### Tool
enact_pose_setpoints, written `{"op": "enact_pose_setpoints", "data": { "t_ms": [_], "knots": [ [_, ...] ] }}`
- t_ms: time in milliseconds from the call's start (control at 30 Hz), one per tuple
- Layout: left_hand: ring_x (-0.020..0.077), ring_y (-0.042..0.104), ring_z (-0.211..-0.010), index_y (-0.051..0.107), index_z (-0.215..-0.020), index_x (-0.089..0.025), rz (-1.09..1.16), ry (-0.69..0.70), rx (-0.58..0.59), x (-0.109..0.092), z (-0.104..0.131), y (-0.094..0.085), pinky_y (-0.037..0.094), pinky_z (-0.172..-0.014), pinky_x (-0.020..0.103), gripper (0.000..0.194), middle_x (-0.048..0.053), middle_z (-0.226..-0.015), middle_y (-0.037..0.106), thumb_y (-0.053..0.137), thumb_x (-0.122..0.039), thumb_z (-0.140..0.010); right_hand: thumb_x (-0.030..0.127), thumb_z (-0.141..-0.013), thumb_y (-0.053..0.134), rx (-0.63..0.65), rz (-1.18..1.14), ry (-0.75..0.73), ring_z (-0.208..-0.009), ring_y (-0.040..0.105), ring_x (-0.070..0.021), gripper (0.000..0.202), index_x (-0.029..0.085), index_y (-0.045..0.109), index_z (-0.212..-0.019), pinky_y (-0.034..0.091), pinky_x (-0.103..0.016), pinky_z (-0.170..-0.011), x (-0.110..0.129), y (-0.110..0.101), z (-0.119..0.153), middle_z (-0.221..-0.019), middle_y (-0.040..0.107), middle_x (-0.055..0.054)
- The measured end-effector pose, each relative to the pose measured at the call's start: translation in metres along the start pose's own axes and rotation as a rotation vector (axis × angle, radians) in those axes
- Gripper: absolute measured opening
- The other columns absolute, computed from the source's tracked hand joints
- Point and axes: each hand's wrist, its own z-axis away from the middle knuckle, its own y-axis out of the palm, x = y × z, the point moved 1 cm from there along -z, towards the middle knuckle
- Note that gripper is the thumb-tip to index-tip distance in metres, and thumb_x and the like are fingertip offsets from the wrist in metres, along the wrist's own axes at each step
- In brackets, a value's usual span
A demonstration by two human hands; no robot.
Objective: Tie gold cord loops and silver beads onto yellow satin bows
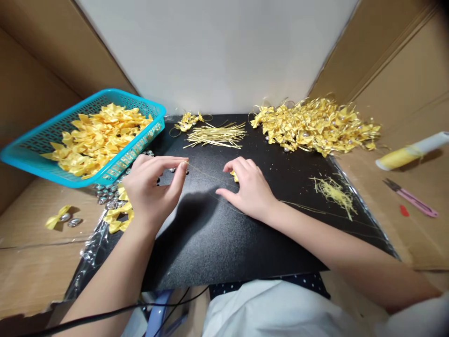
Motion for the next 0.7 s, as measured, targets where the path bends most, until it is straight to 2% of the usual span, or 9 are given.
{"op": "enact_pose_setpoints", "data": {
  "t_ms": [100, 167, 233, 333, 433, 567, 700],
  "knots": [
    [0.0156, 0.068, -0.071, 0.069, -0.080, -0.024, -0.007, -0.005, 0.000, 0.000, -0.001, -0.001, 0.049, -0.071, 0.033, 0.006, -0.002, -0.082, 0.076, 0.067, -0.019, -0.082, 0.027, -0.087, 0.062, 0.122, -0.184, 0.080, -0.072, 0.052, -0.0142, 0.011, 0.018, 0.057, -0.090, 0.038, -0.028, -0.070, 0.004, 0.004, -0.004, -0.079, 0.060, 0.000],
    [0.0156, 0.068, -0.071, 0.069, -0.080, -0.024, -0.014, -0.007, -0.001, 0.000, -0.001, -0.001, 0.049, -0.070, 0.032, 0.006, -0.002, -0.082, 0.076, 0.067, -0.019, -0.083, 0.027, -0.093, 0.050, 0.229, -0.355, 0.112, -0.059, 0.044, -0.0103, 0.018, 0.018, 0.055, -0.078, 0.033, -0.026, -0.061, 0.004, 0.001, -0.002, -0.063, 0.051, 0.003],
    [0.0157, 0.068, -0.071, 0.069, -0.079, -0.024, -0.012, -0.003, 0.000, 0.000, -0.001, -0.001, 0.049, -0.070, 0.032, 0.006, -0.002, -0.082, 0.076, 0.067, -0.019, -0.082, 0.030, -0.093, 0.047, 0.291, -0.527, 0.114, -0.056, 0.041, -0.0090, 0.025, 0.017, 0.054, -0.072, 0.031, -0.024, -0.057, 0.001, -0.007, 0.001, -0.061, 0.047, 0.004],
    [0.0156, 0.069, -0.071, 0.069, -0.078, -0.023, 0.001, 0.009, 0.003, 0.000, -0.001, 0.000, 0.050, -0.071, 0.033, 0.006, -0.002, -0.082, 0.076, 0.068, -0.019, -0.082, 0.035, -0.091, 0.050, 0.360, -0.701, 0.143, -0.054, 0.037, -0.0082, 0.026, 0.017, 0.055, -0.074, 0.029, -0.023, -0.054, -0.011, -0.024, 0.006, -0.059, 0.043, 0.005],
    [0.0157, 0.068, -0.071, 0.069, -0.080, -0.024, 0.004, 0.004, -0.003, 0.001, 0.000, 0.000, 0.049, -0.072, 0.033, 0.006, -0.002, -0.082, 0.076, 0.068, -0.019, -0.082, 0.044, -0.089, 0.053, 0.411, -0.731, 0.238, -0.051, 0.033, -0.0073, 0.030, 0.017, 0.054, -0.074, 0.025, -0.022, -0.050, -0.029, -0.043, 0.010, -0.057, 0.039, 0.006],
    [0.0160, 0.068, -0.071, 0.070, -0.082, -0.025, -0.007, -0.014, -0.012, 0.002, 0.000, -0.001, 0.049, -0.071, 0.033, 0.006, -0.002, -0.081, 0.076, 0.068, -0.020, -0.082, 0.052, -0.085, 0.059, 0.425, -0.699, 0.330, -0.052, 0.034, -0.0066, 0.039, 0.016, 0.052, -0.072, 0.026, -0.021, -0.049, -0.048, -0.066, 0.021, -0.059, 0.041, 0.005],
    [0.0148, 0.067, -0.070, 0.070, -0.079, -0.023, 0.000, 0.007, -0.033, 0.002, -0.001, -0.001, 0.049, -0.070, 0.031, 0.005, -0.001, -0.080, 0.076, 0.069, -0.019, -0.081, 0.054, -0.085, 0.059, 0.441, -0.648, 0.408, -0.052, 0.035, -0.0062, 0.040, 0.017, 0.052, -0.072, 0.028, -0.021, -0.049, -0.059, -0.082, 0.036, -0.060, 0.041, 0.005]
  ]
}}
